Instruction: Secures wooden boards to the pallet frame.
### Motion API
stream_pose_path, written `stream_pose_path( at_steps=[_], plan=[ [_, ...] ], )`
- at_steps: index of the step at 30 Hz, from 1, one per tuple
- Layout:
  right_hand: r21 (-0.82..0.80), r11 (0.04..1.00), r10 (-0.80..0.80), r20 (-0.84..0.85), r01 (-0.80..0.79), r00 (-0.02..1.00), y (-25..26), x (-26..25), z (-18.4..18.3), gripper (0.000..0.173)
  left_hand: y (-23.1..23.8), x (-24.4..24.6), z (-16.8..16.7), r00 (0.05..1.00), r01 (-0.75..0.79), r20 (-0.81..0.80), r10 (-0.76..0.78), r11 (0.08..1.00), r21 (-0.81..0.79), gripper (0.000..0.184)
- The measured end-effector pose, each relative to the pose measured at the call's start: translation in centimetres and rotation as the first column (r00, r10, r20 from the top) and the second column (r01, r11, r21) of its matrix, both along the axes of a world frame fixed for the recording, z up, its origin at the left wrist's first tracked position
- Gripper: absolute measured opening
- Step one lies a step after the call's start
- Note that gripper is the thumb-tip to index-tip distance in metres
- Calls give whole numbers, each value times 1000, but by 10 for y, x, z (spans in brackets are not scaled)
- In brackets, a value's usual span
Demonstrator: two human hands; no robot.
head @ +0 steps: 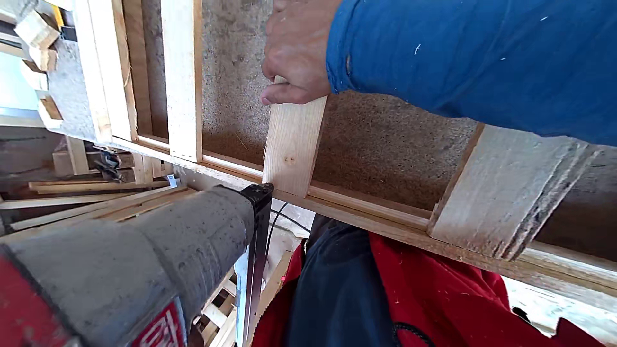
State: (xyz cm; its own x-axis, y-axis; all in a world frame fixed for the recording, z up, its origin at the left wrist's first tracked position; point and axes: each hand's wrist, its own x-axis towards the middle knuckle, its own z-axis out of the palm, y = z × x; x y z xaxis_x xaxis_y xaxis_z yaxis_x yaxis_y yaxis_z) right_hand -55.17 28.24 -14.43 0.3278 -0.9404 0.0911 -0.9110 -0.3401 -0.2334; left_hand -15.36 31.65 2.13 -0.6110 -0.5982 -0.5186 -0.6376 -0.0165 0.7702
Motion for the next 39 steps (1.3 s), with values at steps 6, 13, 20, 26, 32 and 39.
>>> stream_pose_path(
  at_steps=[6, 13, 20, 26, 32, 39],
  plan=[
    [-3, 1000, -11, 31, 11, 999, 0, -3, -1, 77, 6, 5, 6, 997, 48, 54, -49, 999, 19, 23],
    [28, 999, -20, 96, 18, 995, 2, 0, -3, 73, 2, 8, -5, 999, -7, 41, 3, 995, 102, 22],
    [1, 999, -34, -3, 34, 999, 3, -2, 3, 80, 9, 3, -3, 999, 17, 25, -20, 995, 103, 20],
    [-8, 1000, -27, 27, 27, 999, 1, -3, -1, 78, 11, -3, -2, 1000, -22, 18, 21, 999, 31, 14],
    [-4, 999, -34, 12, 34, 999, 2, -3, 2, 79, 23, 0, 0, 1000, 4, 26, -5, 999, 37, 22],
    [11, 999, -36, 22, 36, 999, 2, -1, 3, 79, 22, 5, 0, 999, 2, 44, -6, 995, 100, 26]
  ],
)
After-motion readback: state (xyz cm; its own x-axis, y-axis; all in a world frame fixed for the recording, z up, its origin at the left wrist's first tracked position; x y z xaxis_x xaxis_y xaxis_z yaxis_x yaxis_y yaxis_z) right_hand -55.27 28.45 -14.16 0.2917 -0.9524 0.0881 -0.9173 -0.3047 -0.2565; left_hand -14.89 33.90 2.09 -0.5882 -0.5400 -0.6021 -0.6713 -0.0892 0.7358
